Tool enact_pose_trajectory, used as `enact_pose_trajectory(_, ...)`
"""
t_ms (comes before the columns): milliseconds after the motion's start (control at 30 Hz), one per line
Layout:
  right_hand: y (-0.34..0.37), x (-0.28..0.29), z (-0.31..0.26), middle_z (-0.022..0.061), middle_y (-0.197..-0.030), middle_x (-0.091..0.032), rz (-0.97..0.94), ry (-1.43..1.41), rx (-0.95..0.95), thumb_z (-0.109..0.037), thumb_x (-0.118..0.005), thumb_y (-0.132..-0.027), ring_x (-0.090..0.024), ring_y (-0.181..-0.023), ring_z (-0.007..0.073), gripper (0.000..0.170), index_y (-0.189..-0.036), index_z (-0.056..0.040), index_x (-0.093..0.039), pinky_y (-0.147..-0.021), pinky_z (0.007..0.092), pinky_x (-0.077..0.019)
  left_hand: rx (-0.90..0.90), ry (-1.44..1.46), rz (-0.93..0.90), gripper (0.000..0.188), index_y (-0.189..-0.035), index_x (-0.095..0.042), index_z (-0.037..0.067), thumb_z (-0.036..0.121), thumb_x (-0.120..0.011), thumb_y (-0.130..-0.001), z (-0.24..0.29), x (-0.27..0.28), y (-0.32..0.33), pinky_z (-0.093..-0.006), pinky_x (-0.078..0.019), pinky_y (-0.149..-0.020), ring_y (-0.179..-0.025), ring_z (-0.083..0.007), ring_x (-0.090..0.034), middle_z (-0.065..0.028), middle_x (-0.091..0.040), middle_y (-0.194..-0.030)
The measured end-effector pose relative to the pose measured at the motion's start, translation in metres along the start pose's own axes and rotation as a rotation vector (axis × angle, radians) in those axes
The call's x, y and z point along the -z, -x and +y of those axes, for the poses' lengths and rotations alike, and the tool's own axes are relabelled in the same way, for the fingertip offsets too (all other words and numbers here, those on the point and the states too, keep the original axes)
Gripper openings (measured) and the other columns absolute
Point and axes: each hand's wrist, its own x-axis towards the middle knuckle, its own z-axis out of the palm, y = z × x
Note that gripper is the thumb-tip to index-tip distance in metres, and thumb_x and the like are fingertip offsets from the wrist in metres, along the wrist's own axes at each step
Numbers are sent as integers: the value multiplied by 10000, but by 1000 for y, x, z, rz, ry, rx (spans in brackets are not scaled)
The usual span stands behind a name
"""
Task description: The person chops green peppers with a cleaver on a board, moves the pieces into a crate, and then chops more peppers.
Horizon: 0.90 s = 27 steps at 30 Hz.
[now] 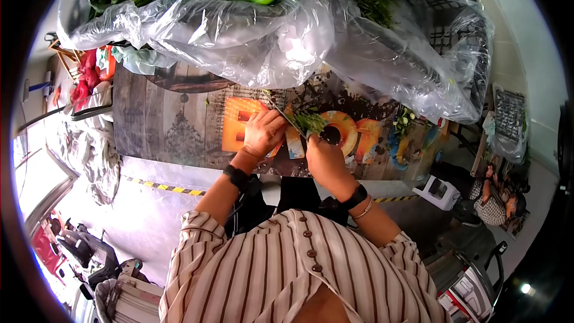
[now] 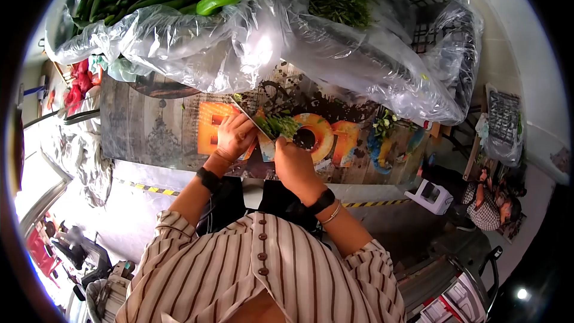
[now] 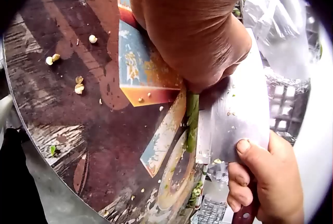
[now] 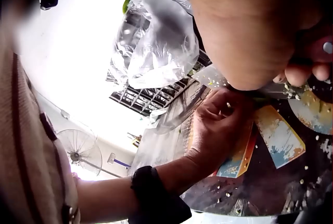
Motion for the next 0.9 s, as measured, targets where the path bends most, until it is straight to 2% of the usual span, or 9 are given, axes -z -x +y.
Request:
enact_pose_trajectory(100, -3, 4, -2, 226, -707, -610, -1, 7, 37, 5, -508, -795, -635, -640, 373, 104, -885, 55, -493, -542, 428, -514, 2, -2, 5, 107, -782, -588, 145, 148, -679, -724, 0, -1, -1, -345, -416, -612, -721, -209, -548, 3, -523, -760)
enact_pose_trajectory(233, -6, -8, 3, 217, -705, -610, -46, 24, -4, 4, -507, -794, -633, -629, 366, 90, -870, 48, -489, -539, 423, -514, 6, 28, 24, 106, -780, -586, 139, 143, -673, -720, 2, 2, -4, -347, -421, -624, -725, -214, -550, -2, -533, -771)
enact_pose_trajectory(300, -11, -23, 9, 210, -639, -585, 61, -44, 26, -49, -533, -850, -610, -588, 369, 92, -839, 23, -477, -524, 440, -486, 10, 39, 20, 108, -784, -589, 137, 135, -673, -717, 3, 1, -3, -347, -422, -626, -724, -217, -548, -3, -539, -779)
enact_pose_trajectory(433, -22, -27, 2, 187, -670, -601, 109, -55, 30, -42, -515, -827, -620, -605, 359, 67, -851, 18, -494, -524, 423, -500, 11, 40, 5, 110, -794, -596, 133, 128, -675, -717, -1, 1, -2, -345, -432, -639, -736, -223, -555, 3, -572, -815)
enact_pose_trajectory(467, -27, -27, 0, 188, -665, -597, 132, -82, 29, -68, -511, -851, -616, -609, 364, 82, -854, 12, -495, -530, 428, -495, 2, 40, 14, 110, -794, -596, 133, 128, -675, -717, -2, -1, -4, -345, -432, -639, -736, -223, -555, 3, -572, -815)
enact_pose_trajectory(533, -33, -25, 2, 189, -660, -592, 153, -109, 35, -94, -506, -875, -611, -613, 369, 104, -856, 7, -496, -536, 434, -491, 40, 83, -15, 157, -848, -653, 115, 105, -700, -698, 0, 1, -1, -359, -473, -713, -794, -251, -597, -30, -632, -862)
enact_pose_trajectory(600, -36, -17, 6, 195, -660, -587, 154, -180, -2, -129, -504, -899, -602, -629, 383, 138, -860, 3, -492, -559, 451, -483, 40, 108, 9, 156, -839, -651, 111, 97, -708, -695, 0, 2, 0, -358, -476, -723, -800, -249, -599, -32, -631, -863)
enact_pose_trajectory(900, -6, 4, 11, 208, -675, -596, -54, -84, 41, -78, -545, -846, -617, -641, 382, 109, -838, 11, -482, -556, 449, -494, 48, 168, 20, 161, -829, -643, 87, 66, -724, -692, 0, 3, 0, -363, -482, -737, -820, -263, -597, -49, -627, -865)
